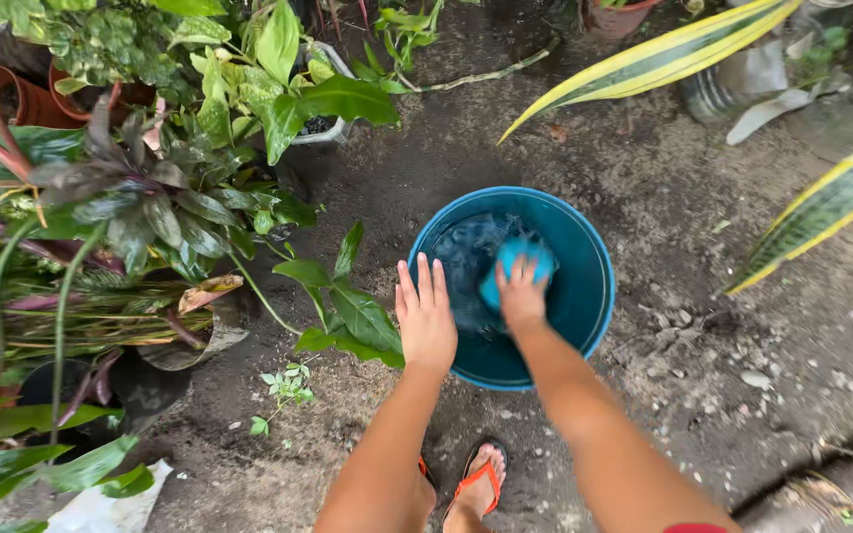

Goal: The person waters several potted plants by hand and with a small cup, using water from a bucket.

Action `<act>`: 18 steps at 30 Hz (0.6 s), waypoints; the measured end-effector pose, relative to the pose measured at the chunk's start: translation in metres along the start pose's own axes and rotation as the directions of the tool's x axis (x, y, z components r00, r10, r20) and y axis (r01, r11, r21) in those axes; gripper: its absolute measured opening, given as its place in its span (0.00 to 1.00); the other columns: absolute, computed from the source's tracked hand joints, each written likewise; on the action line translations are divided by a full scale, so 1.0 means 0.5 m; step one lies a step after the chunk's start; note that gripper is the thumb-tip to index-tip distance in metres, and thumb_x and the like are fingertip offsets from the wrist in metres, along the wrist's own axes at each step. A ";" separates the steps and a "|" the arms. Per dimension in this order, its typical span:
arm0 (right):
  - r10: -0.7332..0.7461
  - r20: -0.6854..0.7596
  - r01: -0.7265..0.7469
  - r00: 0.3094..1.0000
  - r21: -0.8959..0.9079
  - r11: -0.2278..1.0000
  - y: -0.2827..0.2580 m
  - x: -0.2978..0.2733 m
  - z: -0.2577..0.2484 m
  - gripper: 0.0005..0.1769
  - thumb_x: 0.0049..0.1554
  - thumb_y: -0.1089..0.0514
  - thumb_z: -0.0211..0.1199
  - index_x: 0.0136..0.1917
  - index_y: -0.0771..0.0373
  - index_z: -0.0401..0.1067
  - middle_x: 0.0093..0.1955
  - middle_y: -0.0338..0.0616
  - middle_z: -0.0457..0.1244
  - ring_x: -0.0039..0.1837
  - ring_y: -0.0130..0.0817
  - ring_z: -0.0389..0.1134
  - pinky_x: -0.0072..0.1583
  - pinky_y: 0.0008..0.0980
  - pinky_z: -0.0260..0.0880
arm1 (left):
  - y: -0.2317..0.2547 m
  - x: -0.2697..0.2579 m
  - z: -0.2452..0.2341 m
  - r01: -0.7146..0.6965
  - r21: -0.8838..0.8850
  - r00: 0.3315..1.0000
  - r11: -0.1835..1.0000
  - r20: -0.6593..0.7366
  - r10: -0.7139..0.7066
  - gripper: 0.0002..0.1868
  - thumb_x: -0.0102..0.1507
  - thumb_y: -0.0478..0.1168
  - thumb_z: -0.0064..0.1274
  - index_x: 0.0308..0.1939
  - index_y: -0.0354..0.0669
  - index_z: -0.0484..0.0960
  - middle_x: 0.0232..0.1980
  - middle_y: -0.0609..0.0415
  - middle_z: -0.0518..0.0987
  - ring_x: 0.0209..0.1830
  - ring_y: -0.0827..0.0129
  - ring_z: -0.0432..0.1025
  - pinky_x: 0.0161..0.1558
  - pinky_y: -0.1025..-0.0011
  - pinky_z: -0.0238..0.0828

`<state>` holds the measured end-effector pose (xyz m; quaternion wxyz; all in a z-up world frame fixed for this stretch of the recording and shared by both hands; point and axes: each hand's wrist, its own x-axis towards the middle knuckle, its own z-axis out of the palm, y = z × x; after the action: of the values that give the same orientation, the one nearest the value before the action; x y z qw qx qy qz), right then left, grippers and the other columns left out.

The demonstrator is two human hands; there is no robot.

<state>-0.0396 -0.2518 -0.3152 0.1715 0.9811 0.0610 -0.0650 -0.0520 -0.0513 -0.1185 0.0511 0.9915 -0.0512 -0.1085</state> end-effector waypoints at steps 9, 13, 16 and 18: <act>-0.242 0.810 -0.841 0.534 0.538 -0.056 0.015 0.009 0.015 0.60 0.44 0.50 0.70 0.82 0.50 0.42 0.76 0.47 0.55 0.75 0.52 0.58 0.68 0.66 0.65 | -0.014 -0.003 -0.002 -0.058 -0.416 0.975 0.908 -0.219 -0.038 0.41 0.68 0.48 0.48 0.78 0.33 0.49 0.82 0.35 0.49 0.82 0.39 0.42 0.72 0.45 0.48; -0.452 0.609 -0.740 0.652 0.379 -0.556 0.071 -0.102 -0.159 0.49 0.43 0.53 0.66 0.78 0.53 0.55 0.73 0.50 0.57 0.70 0.55 0.62 0.65 0.65 0.66 | -0.033 -0.003 -0.055 -0.009 -0.538 0.995 0.843 -0.092 -0.048 0.43 0.66 0.46 0.52 0.78 0.37 0.48 0.81 0.38 0.49 0.82 0.42 0.45 0.73 0.44 0.47; -0.442 0.512 -0.652 0.736 0.365 -0.664 0.114 -0.199 -0.340 0.49 0.43 0.49 0.67 0.77 0.45 0.54 0.75 0.40 0.57 0.71 0.45 0.62 0.65 0.60 0.65 | -0.024 -0.051 -0.135 0.001 -0.838 0.991 0.545 -0.072 -0.113 0.43 0.64 0.41 0.50 0.78 0.35 0.46 0.78 0.33 0.56 0.73 0.39 0.57 0.65 0.52 0.60; -0.429 0.448 -0.592 0.784 0.336 -0.732 0.156 -0.256 -0.456 0.50 0.43 0.49 0.68 0.77 0.47 0.55 0.75 0.42 0.57 0.71 0.43 0.63 0.67 0.58 0.67 | 0.001 -0.084 -0.214 0.123 -0.802 0.991 0.585 0.069 -0.114 0.32 0.67 0.40 0.47 0.75 0.40 0.60 0.70 0.37 0.70 0.67 0.42 0.67 0.63 0.55 0.66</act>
<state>-0.1301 -0.2585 -0.0581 -0.8285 0.3810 -0.2623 -0.3156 -0.0693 -0.0377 -0.0058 0.4850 0.8623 0.0690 -0.1280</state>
